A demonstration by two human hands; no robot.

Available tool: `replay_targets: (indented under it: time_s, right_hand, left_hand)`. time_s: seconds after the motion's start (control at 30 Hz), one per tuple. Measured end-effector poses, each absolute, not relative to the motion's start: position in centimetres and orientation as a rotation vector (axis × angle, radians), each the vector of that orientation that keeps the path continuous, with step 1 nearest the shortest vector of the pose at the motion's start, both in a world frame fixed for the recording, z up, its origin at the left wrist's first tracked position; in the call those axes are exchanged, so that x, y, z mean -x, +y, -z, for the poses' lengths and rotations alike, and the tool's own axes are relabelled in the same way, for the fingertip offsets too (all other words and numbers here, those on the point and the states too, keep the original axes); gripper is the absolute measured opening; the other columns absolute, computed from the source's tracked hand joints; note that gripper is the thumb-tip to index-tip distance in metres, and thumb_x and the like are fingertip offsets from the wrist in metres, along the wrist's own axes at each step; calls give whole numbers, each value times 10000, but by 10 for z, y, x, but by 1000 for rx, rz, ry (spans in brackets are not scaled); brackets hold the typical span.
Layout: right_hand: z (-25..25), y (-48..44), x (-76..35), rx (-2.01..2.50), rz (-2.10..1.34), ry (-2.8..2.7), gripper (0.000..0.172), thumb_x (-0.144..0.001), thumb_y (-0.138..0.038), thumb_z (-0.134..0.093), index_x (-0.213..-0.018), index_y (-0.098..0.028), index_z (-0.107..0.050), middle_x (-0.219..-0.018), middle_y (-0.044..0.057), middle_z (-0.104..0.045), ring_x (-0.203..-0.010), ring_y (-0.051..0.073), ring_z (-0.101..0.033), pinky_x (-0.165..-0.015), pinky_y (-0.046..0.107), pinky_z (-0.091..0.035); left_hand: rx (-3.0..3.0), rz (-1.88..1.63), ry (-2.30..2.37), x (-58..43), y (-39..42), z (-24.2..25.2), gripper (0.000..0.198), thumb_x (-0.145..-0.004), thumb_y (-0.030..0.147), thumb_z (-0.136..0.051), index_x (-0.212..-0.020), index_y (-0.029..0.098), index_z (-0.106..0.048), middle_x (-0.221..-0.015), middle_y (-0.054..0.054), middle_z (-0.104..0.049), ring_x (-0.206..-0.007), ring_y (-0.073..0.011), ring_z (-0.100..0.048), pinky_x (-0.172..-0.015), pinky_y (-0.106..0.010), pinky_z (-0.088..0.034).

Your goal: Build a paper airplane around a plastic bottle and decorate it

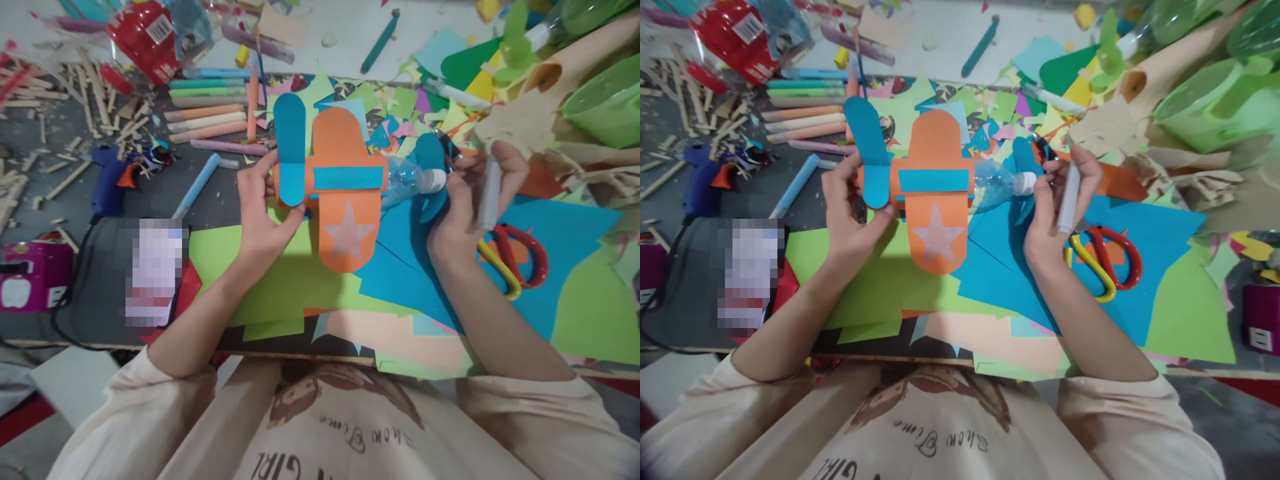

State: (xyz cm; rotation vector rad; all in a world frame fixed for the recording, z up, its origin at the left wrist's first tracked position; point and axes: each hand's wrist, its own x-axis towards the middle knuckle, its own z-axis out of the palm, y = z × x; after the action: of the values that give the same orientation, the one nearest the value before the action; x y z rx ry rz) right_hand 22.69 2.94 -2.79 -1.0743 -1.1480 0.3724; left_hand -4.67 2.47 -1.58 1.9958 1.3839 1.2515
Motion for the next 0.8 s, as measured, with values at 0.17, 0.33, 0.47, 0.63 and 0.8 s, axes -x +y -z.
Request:
replay_targets:
  time_s: [0.17,0.33,0.47,0.63,0.8]
  right_hand:
    - [32,33,-230,1070,-369,-1174,407,-746,-276,-614,-1133,-288,-488,-953,7,-562,-922,177,-582,-885,390,-457]
    - [35,33,-232,1094,-389,-1164,420,-736,-284,-586,-1145,-284,-490,-962,6,-573,-910,180,-569,-847,386,-464]
    - [37,34,-232,1129,-377,-1140,416,-710,-278,-533,-1124,-279,-495,-930,10,-579,-893,198,-565,-834,398,-450]
    - [36,36,-229,1109,-353,-1083,407,-698,-207,-531,-1100,-272,-517,-894,31,-563,-883,215,-564,-848,400,-431]
    - [37,37,-231,1089,-322,-1138,411,-723,-232,-535,-1132,-253,-499,-924,45,-559,-925,233,-585,-923,448,-433]
  left_hand:
    - [-1931,-1267,1390,49,27,25,638,-796,583,-660,-1325,313,-425,-1113,-68,-444,-1118,-276,-519,-1013,-513,-463]
    - [-1952,-1213,1422,53,29,24,657,-762,591,-685,-1288,288,-433,-1272,-96,-392,-1295,-322,-405,-1087,-515,-407]
    - [-2002,-1203,1350,53,30,23,625,-797,594,-644,-1293,313,-388,-1400,-96,-340,-1389,-309,-326,-1111,-480,-393]
    - [-1962,-1184,1240,50,30,24,575,-866,544,-581,-1342,343,-327,-1373,-92,-433,-1296,-269,-472,-1044,-448,-480]
    - [-2069,-1175,1285,55,33,26,605,-844,564,-607,-1343,321,-365,-1320,-83,-473,-1267,-278,-487,-1003,-439,-510]
